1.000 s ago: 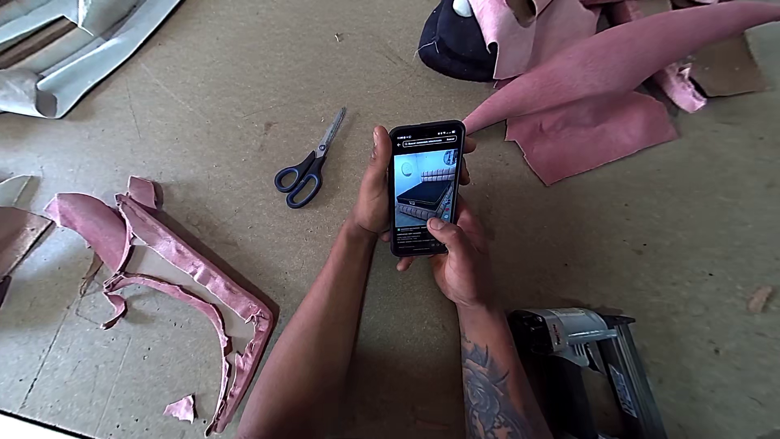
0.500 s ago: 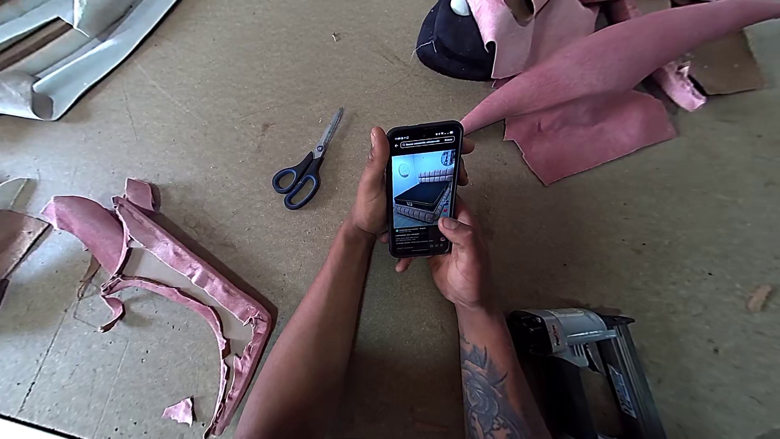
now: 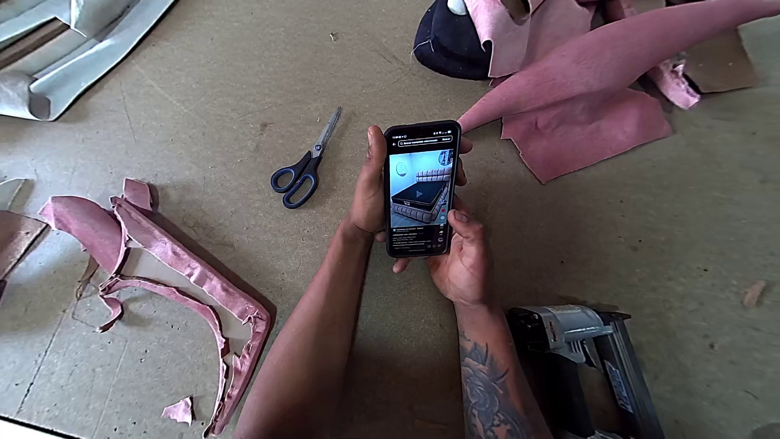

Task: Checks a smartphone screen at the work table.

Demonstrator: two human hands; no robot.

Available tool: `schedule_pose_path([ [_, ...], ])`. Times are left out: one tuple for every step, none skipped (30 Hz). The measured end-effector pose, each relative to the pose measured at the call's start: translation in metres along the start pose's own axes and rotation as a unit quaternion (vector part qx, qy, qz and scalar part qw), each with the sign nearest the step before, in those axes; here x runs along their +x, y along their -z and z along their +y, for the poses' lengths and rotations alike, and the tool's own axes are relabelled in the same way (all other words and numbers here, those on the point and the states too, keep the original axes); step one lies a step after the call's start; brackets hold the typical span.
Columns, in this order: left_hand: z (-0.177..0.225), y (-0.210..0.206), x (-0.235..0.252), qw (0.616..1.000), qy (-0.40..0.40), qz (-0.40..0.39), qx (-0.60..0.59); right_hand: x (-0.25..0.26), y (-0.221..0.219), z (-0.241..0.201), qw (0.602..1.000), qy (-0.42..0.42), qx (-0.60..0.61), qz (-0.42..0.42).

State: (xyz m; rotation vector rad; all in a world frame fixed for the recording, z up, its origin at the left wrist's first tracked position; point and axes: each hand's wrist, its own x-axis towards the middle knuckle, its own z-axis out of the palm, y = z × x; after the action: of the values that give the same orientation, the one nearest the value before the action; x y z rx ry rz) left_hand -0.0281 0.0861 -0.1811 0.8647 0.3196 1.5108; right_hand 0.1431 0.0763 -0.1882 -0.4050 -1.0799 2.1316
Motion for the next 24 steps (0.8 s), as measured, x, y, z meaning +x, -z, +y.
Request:
schedule_pose_path([
  [0.0,0.0,0.0,1.0,0.002,0.005,0.005,0.0,0.0,0.0,1.0,-0.003,0.006,0.0],
  [-0.001,0.001,-0.001,1.0,0.003,0.007,0.005,-0.001,0.0,0.0,1.0,-0.009,0.014,0.002],
  [-0.003,0.003,-0.001,1.0,0.002,0.009,0.0,-0.001,0.0,0.0,1.0,-0.015,0.022,0.004],
  [-0.005,0.006,-0.002,1.0,-0.003,0.014,-0.01,-0.001,-0.001,-0.001,0.999,-0.024,0.026,0.007],
  [-0.005,0.007,-0.004,0.999,-0.014,0.022,-0.025,-0.001,-0.002,-0.001,0.999,-0.031,0.03,0.013],
  [-0.005,0.006,-0.006,0.998,-0.028,0.03,-0.037,-0.001,-0.002,-0.002,0.999,-0.038,0.033,0.018],
  [-0.003,0.003,-0.009,0.997,-0.043,0.039,-0.044,-0.001,-0.003,-0.003,0.998,-0.045,0.036,0.022],
  [-0.002,0.001,-0.01,0.997,-0.047,0.038,-0.056,-0.001,-0.002,-0.003,0.998,-0.049,0.039,0.021],
  [-0.001,0.0,-0.011,0.996,-0.043,0.034,-0.069,-0.001,-0.001,-0.004,0.998,-0.051,0.042,0.02],
  [-0.001,0.0,-0.012,0.996,-0.036,0.027,-0.076,-0.001,0.0,-0.004,0.997,-0.053,0.048,0.015],
  [-0.001,0.001,-0.012,0.996,-0.031,0.015,-0.077,-0.001,0.0,-0.004,0.997,-0.054,0.053,0.011],
  [-0.003,0.006,-0.012,0.996,-0.03,-0.006,-0.081,-0.001,-0.002,-0.005,0.997,-0.057,0.056,0.007],
  [-0.008,0.013,-0.01,0.995,-0.034,-0.032,-0.088,-0.001,-0.008,-0.009,0.996,-0.065,0.056,0.006],
  [-0.015,0.023,-0.009,0.993,-0.038,-0.065,-0.093,-0.001,-0.018,-0.013,0.996,-0.077,0.049,0.018],
  [-0.018,0.027,-0.008,0.993,-0.035,-0.078,-0.086,-0.001,-0.023,-0.015,0.994,-0.087,0.055,0.021],
  [-0.016,0.022,-0.008,0.996,-0.023,-0.062,-0.068,-0.001,-0.019,-0.013,0.993,-0.094,0.069,0.009],
  [-0.011,0.012,-0.007,0.998,-0.004,-0.036,-0.051,-0.002,-0.009,-0.009,0.991,-0.099,0.094,-0.015],
  [-0.008,0.007,-0.007,0.999,0.003,-0.022,-0.047,-0.002,-0.003,-0.005,0.989,-0.1,0.106,-0.026],
  [-0.006,0.003,-0.009,0.998,0.0,-0.019,-0.057,-0.002,0.0,-0.004,0.989,-0.101,0.108,-0.028],
  [-0.004,0.0,-0.01,0.997,-0.009,-0.02,-0.078,-0.002,0.001,-0.004,0.989,-0.1,0.108,-0.025],
  [-0.004,-0.001,-0.011,0.994,-0.013,-0.03,-0.1,-0.002,0.001,-0.004,0.989,-0.099,0.109,-0.024],
  [-0.003,-0.001,-0.012,0.993,-0.013,-0.039,-0.114,-0.002,0.001,-0.003,0.989,-0.098,0.111,-0.024],
  [-0.003,-0.001,-0.012,0.992,-0.012,-0.043,-0.12,-0.002,0.001,-0.003,0.989,-0.097,0.112,-0.027],
  [-0.003,0.0,-0.012,0.992,-0.009,-0.047,-0.121,-0.002,0.0,-0.004,0.988,-0.096,0.114,-0.029],
])
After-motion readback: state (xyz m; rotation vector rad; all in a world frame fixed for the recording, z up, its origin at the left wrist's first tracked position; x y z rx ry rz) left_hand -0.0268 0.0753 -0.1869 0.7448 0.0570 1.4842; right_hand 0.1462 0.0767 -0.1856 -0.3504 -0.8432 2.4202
